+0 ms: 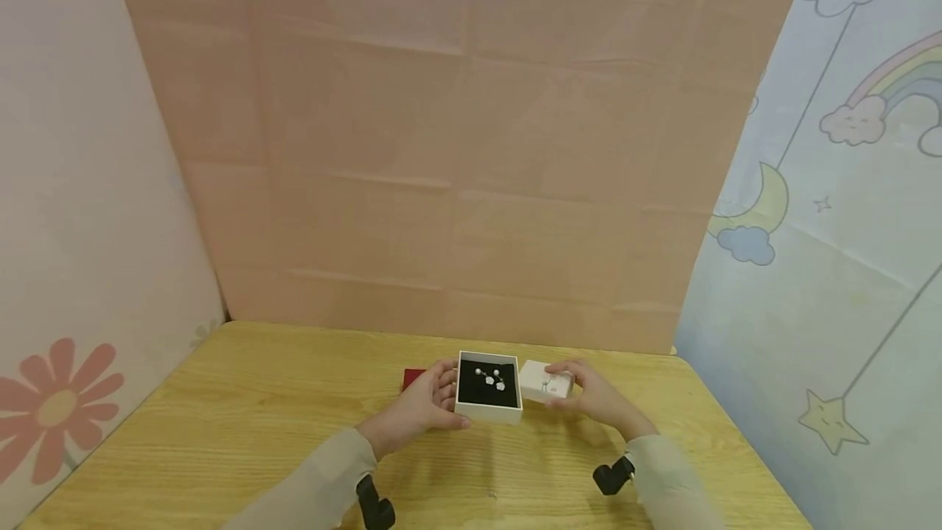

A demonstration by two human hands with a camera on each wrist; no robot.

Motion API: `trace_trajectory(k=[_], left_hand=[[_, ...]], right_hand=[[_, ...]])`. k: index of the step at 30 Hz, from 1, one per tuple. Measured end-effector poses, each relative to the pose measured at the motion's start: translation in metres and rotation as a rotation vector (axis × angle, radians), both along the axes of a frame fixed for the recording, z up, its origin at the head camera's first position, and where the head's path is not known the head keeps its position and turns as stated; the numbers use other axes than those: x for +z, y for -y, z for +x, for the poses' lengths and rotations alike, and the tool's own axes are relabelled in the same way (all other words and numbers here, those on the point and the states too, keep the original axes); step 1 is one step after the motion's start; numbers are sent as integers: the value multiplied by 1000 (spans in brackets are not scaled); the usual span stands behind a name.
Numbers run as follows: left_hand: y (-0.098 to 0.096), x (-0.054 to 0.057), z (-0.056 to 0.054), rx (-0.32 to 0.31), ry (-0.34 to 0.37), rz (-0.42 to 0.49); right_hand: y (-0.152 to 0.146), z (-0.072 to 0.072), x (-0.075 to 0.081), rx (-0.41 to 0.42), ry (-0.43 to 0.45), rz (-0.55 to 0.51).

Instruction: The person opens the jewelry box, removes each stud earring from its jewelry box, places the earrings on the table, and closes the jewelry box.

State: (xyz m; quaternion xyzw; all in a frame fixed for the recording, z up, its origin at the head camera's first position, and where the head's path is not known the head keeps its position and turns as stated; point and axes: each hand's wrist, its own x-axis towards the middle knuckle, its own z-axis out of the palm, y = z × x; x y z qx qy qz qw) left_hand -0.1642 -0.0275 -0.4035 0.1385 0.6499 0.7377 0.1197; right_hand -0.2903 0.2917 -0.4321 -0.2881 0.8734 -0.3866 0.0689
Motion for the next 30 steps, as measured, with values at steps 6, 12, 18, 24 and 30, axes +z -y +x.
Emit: trace_trajectory(k=[6,12,18,24,30], left_hand=[[1,-2,-1,-11,-3,1],[1,-2,-2,-10,3,-1],[1,-3,-3,-11,9,2],[1,-2,-3,-13,11,3],[2,-1,-3,-14,6,0]], right_hand=[[1,1,-10,4,-7,80],[5,4,-13,14,-7,132],[10,9,-17,-14,35,186],[12,10,-20,-45,62,195],[14,10,-20,-54,81,210]])
